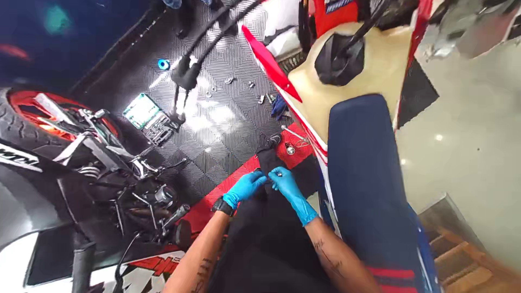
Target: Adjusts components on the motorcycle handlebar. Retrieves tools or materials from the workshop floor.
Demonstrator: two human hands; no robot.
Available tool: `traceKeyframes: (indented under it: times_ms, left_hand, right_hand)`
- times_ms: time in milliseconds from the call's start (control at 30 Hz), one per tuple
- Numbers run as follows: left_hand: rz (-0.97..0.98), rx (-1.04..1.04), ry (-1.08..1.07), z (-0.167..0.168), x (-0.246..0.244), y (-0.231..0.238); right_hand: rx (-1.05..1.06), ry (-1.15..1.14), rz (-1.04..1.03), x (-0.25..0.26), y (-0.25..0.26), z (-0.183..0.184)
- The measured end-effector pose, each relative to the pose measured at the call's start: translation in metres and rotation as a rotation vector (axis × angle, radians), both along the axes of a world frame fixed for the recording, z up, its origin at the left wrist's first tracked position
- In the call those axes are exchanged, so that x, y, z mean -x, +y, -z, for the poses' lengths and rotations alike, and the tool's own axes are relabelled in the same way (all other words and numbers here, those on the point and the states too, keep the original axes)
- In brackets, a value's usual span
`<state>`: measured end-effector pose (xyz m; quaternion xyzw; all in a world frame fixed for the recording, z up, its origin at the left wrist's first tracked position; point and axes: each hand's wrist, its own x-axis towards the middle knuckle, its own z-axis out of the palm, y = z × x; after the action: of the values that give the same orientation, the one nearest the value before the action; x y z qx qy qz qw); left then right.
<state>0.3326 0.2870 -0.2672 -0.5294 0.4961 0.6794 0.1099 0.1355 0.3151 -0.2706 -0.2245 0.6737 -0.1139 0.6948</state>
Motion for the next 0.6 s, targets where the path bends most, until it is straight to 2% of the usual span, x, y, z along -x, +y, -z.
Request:
traceKeyframes:
  times_ms: [67,167,300,367,433,533,600]
  left_hand:
    - [0.086,0.01,-0.102,0.026,0.017,0.02]
    - [-0.009,0.002,-0.264,0.076,0.028,0.05]
    - [-0.188,-0.049,-0.3,0.157,0.018,0.096]
    - [-0.277,-0.073,-0.246,0.2,0.016,0.125]
    - [-0.404,-0.073,-0.187,0.238,0.021,0.154]
    - [-0.597,-0.1,-0.086,0.272,0.029,0.179]
    - [-0.68,-0.119,-0.034,0.286,0.031,0.185]
  right_hand:
    - [0.005,-0.01,0.154,-0.017,0.014,0.044]
    - [-0.035,-0.053,0.23,-0.036,0.04,0.108]
    - [0.024,0.106,-0.013,-0.045,0.03,0.223]
    - [0.021,0.266,-0.214,-0.039,0.012,0.307]
    - [0.035,0.376,-0.309,-0.036,-0.001,0.393]
    - [0.034,0.433,-0.368,-0.033,-0.023,0.476]
    - [0.049,0.598,-0.41,-0.033,-0.059,0.536]
